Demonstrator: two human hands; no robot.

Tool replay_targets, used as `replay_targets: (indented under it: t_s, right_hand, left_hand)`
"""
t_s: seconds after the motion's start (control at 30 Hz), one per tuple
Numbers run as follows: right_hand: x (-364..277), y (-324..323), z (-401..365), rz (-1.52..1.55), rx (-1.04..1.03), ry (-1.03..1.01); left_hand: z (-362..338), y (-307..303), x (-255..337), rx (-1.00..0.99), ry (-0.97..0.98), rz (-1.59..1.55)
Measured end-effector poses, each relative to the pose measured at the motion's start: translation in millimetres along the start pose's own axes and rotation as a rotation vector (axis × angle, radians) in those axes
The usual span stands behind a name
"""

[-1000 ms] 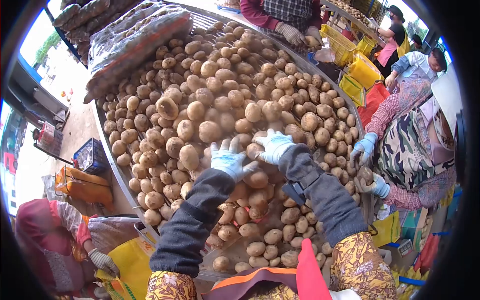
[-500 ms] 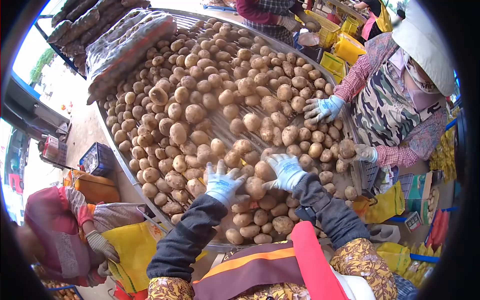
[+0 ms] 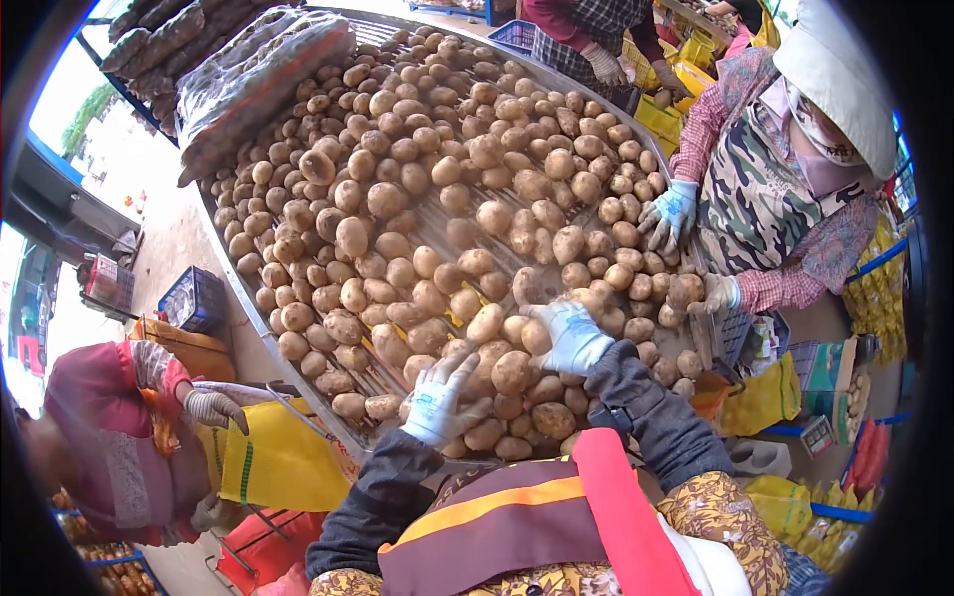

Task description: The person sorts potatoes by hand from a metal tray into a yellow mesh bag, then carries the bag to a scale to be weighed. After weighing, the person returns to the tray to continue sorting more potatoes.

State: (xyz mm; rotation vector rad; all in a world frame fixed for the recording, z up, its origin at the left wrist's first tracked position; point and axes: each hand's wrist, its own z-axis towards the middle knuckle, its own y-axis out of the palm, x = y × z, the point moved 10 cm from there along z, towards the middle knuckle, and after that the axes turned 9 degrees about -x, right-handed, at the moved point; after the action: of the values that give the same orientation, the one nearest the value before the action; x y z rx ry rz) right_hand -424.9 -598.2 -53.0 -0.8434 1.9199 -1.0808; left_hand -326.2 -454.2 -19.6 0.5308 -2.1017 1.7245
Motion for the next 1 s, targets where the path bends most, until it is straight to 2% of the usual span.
replay_targets:
  t_s: [0.07, 0.1, 0.13, 0.2, 0.23, 0.27, 0.33, 0.37, 0.47, 0.53, 0.57, 0.6, 0.67, 0.7, 0.73, 0.77, 0.8, 0.87, 0.93, 1.0]
  right_hand:
    - [17, 3, -15, 1.052, 0.081, 0.000]
    - [6, 14, -16, 1.504, 0.041, -0.036]
    - [0, 16, -17, 1.502, 0.040, -0.037]
    - [-21, 21, -16, 1.852, -0.036, -0.160]
    - [-32, 21, -21, 1.874, -0.148, -0.162]
    - [-42, 11, -21, 1.758, -0.119, -0.267]
    - [-50, 11, -18, 1.603, -0.137, -0.201]
    - [-52, 9, -20, 1.602, -0.140, -0.202]
    - [-43, 4, -24, 1.545, -0.096, -0.126]
    - [-32, 21, -27, 1.348, -0.205, 0.100]
    - [-23, 11, -28, 1.398, 0.106, 0.107]
    - [-23, 16, -27, 1.396, 0.102, 0.107]
    - [-22, -45, -55, 0.980, 0.733, -0.188]
    - [-36, -70, -70, 0.992, 0.784, -0.308]
    - [-43, -84, -73, 0.993, 0.781, -0.308]
    - [-79, -103, -81, 0.762, 0.747, -0.542]
    - [-115, -108, -91, 0.521, 0.703, -0.762]
    - [-163, -90, -87, 0.373, 0.464, -0.923]
    - [-188, -54, -68, 0.233, 0.247, -0.928]
    - [-188, -41, -53, 0.155, 0.180, -0.809]
  left_hand:
    - [-8, -11, -2, 0.230, 0.027, -0.475]
    - [-3, 2, -7, 0.154, -0.025, -0.735]
    - [-1, 15, -9, 0.194, -0.097, -1.131]
    - [12, 29, -4, 0.231, -0.232, -1.694]
    - [22, 31, 10, 0.158, -0.199, -1.852]
    - [26, 27, 15, 0.161, -0.199, -1.850]
    - [34, 27, 42, -0.005, -0.079, -2.151]
    - [31, 40, 39, -0.002, -0.159, -2.280]
    - [26, 44, 30, 0.047, -0.095, -2.312]
    - [24, 43, 30, 0.074, -0.101, -2.298]
    - [23, 42, 30, 0.098, -0.104, -2.284]
    - [22, 46, 25, 0.101, -0.104, -2.286]
    - [23, 52, 24, -0.004, 0.011, -2.344]
    - [22, 46, 28, -0.001, 0.012, -2.344]
    - [19, 44, 26, 0.057, -0.093, -2.310]
    - [15, 45, 22, 0.112, -0.197, -2.270]
    - [13, 48, 22, 0.095, -0.228, -2.236]
    - [11, 49, 23, 0.009, -0.186, -2.180]
    - [9, 49, 22, -0.006, -0.189, -2.124]
    - [6, 45, 21, 0.019, -0.210, -2.038]
